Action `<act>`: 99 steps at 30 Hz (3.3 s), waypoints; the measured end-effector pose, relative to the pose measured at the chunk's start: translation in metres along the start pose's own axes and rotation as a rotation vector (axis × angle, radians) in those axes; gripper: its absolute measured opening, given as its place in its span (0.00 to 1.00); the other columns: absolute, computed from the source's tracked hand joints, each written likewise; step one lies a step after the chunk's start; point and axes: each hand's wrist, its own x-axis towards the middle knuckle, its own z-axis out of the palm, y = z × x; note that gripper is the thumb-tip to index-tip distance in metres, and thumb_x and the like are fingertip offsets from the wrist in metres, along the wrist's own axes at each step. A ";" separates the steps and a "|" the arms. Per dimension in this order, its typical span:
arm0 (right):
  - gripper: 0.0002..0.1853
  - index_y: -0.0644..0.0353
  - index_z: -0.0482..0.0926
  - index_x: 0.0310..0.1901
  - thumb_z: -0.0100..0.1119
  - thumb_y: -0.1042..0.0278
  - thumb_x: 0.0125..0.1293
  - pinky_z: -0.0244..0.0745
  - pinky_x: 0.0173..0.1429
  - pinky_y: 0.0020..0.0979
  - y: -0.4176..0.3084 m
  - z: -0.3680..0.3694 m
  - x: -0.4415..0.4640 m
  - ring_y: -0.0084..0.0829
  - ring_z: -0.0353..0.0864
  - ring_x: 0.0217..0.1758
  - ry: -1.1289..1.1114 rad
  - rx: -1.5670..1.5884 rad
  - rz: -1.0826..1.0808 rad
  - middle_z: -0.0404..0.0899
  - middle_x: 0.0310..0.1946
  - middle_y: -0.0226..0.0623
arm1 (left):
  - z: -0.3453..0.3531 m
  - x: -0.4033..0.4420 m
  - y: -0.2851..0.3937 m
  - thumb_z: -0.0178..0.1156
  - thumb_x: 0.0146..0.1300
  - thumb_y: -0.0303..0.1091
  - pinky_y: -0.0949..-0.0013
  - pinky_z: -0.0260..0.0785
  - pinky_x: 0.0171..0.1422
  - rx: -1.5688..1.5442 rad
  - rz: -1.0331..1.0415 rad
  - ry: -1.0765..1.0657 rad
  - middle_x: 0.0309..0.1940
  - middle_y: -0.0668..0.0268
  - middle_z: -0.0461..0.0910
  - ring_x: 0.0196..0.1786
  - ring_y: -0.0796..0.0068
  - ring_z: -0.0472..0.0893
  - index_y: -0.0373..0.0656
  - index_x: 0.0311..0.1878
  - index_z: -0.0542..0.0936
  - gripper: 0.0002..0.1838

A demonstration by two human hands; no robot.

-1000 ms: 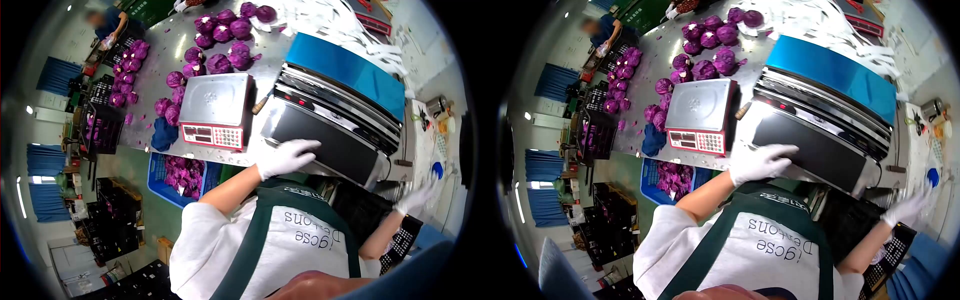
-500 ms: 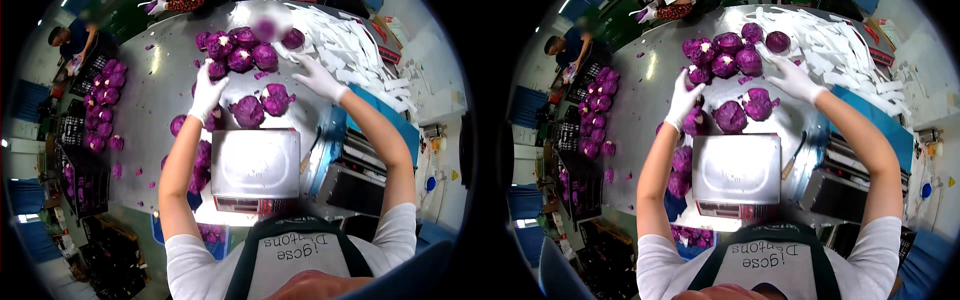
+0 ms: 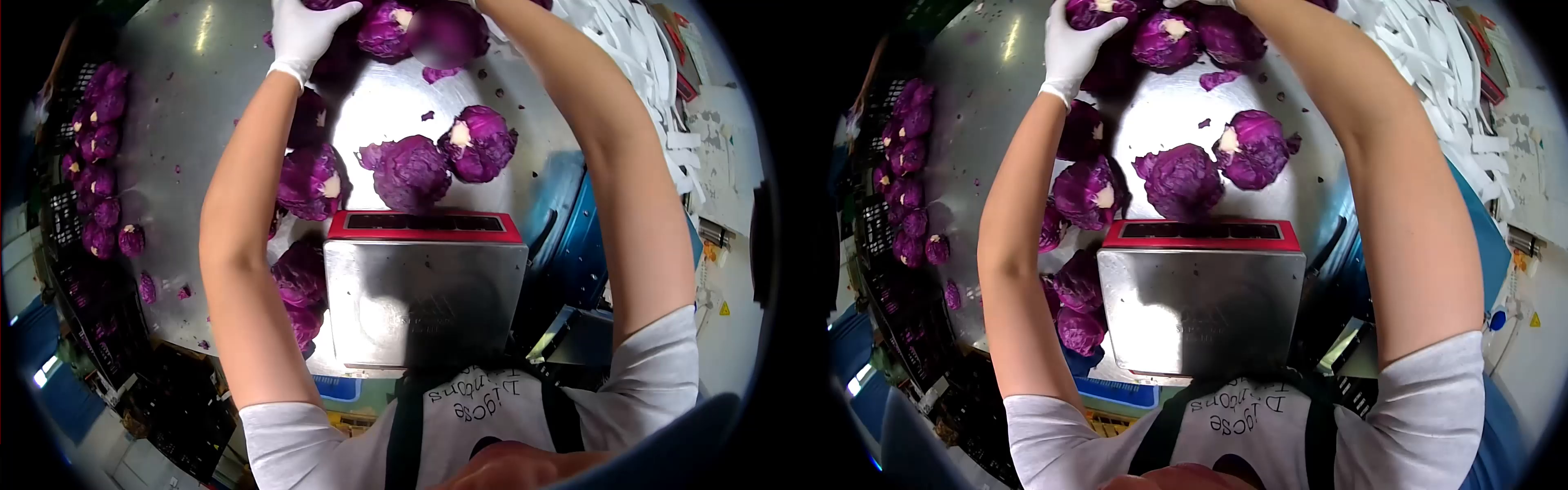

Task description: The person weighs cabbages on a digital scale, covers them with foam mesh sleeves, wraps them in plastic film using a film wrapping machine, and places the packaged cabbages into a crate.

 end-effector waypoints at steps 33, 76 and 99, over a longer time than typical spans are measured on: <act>0.36 0.55 0.55 0.71 0.58 0.52 0.68 0.64 0.71 0.43 -0.133 -0.112 -0.481 0.39 0.64 0.70 0.132 1.705 0.749 0.61 0.68 0.40 | -0.102 -0.240 0.174 0.74 0.49 0.38 0.65 0.70 0.61 -0.309 -0.410 -0.357 0.50 0.57 0.78 0.53 0.66 0.79 0.35 0.60 0.69 0.37; 0.30 0.54 0.61 0.68 0.56 0.51 0.69 0.73 0.64 0.41 -0.135 -0.113 -0.524 0.35 0.71 0.65 0.069 1.432 0.706 0.70 0.62 0.37 | -0.172 -0.391 0.206 0.61 0.66 0.37 0.62 0.60 0.70 -0.077 -0.529 -0.124 0.65 0.51 0.68 0.68 0.60 0.68 0.35 0.69 0.65 0.31; 0.31 0.58 0.79 0.56 0.55 0.40 0.60 0.69 0.63 0.47 0.106 -0.137 -0.206 0.50 0.75 0.60 -0.395 -0.634 0.355 0.77 0.56 0.51 | -0.158 -0.360 0.197 0.56 0.69 0.30 0.66 0.59 0.70 -0.163 -0.665 0.008 0.64 0.54 0.69 0.66 0.64 0.69 0.40 0.69 0.66 0.26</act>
